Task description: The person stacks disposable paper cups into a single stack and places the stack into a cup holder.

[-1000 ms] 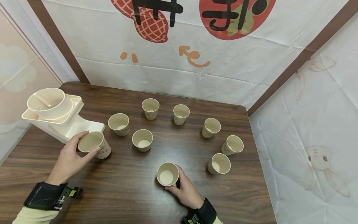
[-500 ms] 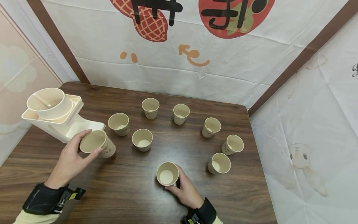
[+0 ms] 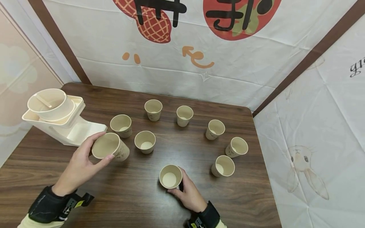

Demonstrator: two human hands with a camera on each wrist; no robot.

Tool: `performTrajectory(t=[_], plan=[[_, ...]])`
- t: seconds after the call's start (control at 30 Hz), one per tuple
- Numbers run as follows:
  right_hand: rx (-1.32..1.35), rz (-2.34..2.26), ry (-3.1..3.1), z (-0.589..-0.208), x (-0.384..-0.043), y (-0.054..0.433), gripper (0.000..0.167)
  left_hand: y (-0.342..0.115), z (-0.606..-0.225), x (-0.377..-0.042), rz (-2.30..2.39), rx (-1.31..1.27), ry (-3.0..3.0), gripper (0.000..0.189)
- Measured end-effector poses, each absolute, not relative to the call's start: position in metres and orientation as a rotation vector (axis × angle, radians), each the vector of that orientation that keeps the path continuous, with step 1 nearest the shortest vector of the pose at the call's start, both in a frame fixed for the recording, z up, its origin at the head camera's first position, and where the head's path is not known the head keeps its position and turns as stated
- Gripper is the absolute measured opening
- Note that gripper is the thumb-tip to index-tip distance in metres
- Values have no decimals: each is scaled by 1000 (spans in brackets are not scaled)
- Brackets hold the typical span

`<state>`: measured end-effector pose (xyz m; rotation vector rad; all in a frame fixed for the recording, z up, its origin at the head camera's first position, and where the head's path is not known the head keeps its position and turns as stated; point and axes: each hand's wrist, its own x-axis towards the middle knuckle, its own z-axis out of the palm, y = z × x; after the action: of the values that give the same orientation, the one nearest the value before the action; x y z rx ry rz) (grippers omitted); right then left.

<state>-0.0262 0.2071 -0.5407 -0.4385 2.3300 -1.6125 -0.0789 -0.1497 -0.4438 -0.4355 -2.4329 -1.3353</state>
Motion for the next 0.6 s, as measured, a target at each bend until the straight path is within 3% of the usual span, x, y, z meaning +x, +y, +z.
performTrajectory(t=[0.6], plan=[[-438, -1612, 2328, -541, -27, 207, 80, -109, -429, -70, -1603, -709, -2420, 81]])
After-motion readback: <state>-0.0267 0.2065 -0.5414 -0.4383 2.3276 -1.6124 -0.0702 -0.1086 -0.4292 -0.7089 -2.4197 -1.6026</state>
